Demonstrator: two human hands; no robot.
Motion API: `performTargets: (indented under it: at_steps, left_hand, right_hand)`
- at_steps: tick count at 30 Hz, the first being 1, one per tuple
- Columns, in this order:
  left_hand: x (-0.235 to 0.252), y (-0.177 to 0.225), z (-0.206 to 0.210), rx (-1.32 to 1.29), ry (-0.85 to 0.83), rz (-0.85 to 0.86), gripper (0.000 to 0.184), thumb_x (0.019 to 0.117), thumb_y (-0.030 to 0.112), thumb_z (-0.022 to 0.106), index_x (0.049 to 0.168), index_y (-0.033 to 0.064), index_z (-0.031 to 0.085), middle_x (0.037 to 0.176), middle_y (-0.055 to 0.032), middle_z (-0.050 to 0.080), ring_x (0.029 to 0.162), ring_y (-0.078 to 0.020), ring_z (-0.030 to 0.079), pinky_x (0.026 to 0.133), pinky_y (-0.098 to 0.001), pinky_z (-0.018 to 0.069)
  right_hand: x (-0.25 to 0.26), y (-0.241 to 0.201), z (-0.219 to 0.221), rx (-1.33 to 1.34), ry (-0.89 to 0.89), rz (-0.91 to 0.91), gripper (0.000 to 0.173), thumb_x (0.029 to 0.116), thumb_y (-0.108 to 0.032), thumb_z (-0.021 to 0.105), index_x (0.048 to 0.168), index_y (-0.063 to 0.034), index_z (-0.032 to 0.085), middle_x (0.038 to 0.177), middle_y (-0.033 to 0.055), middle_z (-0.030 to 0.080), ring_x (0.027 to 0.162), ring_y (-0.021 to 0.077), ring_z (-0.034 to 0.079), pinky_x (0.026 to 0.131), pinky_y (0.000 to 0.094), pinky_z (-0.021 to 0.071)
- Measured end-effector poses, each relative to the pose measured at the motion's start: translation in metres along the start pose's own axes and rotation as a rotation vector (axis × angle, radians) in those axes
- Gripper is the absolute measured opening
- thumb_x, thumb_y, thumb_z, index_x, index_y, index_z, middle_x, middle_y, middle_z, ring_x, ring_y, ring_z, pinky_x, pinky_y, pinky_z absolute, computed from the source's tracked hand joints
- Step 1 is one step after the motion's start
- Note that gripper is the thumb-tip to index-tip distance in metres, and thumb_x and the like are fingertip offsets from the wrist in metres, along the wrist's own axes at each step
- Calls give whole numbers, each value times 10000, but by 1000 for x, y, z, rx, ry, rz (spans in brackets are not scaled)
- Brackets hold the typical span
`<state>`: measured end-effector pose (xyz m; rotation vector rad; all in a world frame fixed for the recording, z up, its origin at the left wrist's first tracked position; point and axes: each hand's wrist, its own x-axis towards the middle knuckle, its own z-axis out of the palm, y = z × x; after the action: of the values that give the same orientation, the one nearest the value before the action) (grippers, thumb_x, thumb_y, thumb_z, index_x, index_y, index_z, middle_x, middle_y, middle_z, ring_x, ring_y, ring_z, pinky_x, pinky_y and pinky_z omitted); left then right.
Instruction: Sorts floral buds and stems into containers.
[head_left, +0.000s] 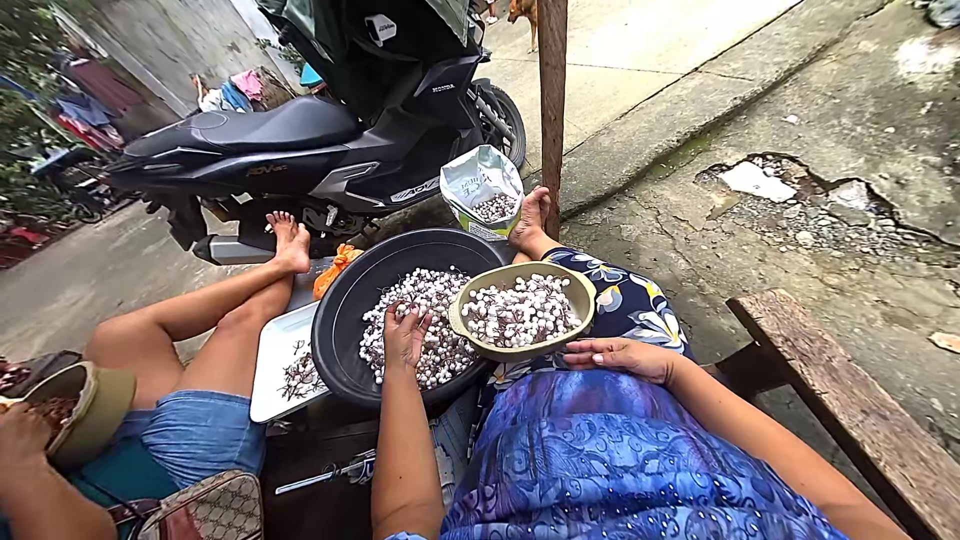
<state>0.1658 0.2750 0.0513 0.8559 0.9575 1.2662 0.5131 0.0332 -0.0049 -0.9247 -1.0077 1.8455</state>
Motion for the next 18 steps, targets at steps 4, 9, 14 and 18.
performTargets:
  at_steps: [4,9,14,18]
  left_hand:
    - [-28,7,41,-27,-325,-57,345,970,-111,462,1246,93,427,1038,-71,652,873,-196,702,782,-377,625]
    - [-63,-13,90,-6,-645,-234,425,896,-98,566,1258,86,440,1113,-72,662,887,-209,714,782,-401,628]
    - [-81,-35,118,5,-806,-360,435,873,-91,582,1238,99,441,1119,-56,660,897,-213,715,787,-405,625]
    - [-81,-39,122,-30,-804,-380,424,902,-81,546,1272,85,424,1151,-91,652,934,-240,711,793,-418,621]
  right_hand:
    - [-1,-3,-2,-141,-72,-115,367,1003,-82,532,1362,-17,579,1305,79,694,1220,167,654,1079,339,504]
    - [3,-52,24,-280,182,-326,222,981,-124,580,1188,-80,649,1123,5,731,922,107,718,820,304,606]
    - [36,-97,30,-504,433,-201,650,995,-184,624,1566,-79,333,1565,153,420,1120,200,679,907,365,599]
    - [61,-105,38,-494,309,-120,559,1035,-167,581,1543,-71,370,1361,165,576,1020,211,694,853,379,601]
